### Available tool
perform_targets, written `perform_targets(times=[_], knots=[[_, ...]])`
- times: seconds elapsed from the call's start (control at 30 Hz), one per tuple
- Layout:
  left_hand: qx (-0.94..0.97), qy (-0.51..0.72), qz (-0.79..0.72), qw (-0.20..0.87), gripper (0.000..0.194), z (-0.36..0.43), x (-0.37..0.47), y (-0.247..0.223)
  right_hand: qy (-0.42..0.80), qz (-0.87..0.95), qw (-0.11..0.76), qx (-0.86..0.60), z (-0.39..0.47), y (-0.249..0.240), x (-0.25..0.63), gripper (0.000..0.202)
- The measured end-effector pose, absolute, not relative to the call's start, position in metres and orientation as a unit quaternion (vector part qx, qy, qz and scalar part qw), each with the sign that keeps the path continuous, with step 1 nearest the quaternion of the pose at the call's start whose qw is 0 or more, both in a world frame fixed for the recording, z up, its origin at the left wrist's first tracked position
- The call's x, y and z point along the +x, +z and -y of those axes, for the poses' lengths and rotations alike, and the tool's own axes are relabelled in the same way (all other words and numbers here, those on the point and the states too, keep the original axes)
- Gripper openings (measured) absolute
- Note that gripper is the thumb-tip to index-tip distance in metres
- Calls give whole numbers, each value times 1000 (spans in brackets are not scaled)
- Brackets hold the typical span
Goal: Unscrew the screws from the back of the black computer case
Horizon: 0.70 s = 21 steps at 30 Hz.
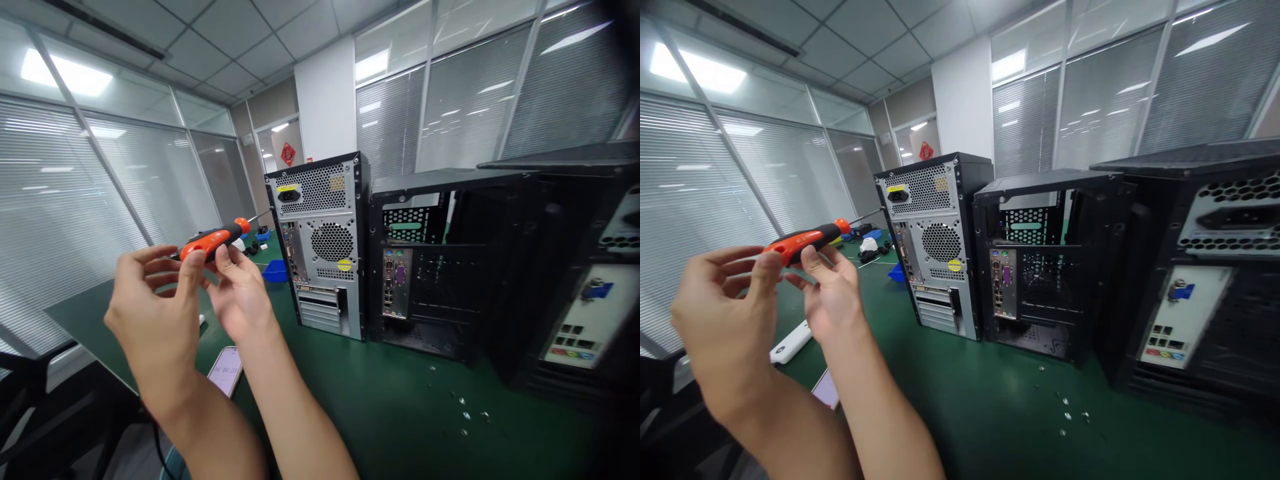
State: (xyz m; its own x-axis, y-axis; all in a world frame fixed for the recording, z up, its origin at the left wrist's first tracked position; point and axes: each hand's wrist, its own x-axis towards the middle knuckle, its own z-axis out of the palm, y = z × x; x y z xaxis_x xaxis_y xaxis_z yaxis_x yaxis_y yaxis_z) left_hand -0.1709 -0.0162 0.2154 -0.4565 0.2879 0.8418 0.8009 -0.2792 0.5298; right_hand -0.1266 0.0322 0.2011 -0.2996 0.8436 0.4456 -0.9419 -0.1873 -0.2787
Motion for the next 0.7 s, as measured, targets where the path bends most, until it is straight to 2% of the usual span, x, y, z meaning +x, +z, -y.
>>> perform_targets(times=[0.3,0.43,0.57,0.7], knots=[[-451,-675,539,224,27,2,-159,215,775,257,563,126,-36,200,-129,10],[-462,-685,517,224,26,-1,-167,214,780,280,547,119,-39,200,-124,13],[-479,-699,485,216,28,-5,-176,213,781,303,531,128,-40,199,-122,5],[-491,-707,469,198,31,-5,-180,214,779,300,540,106,-40,198,-123,14]])
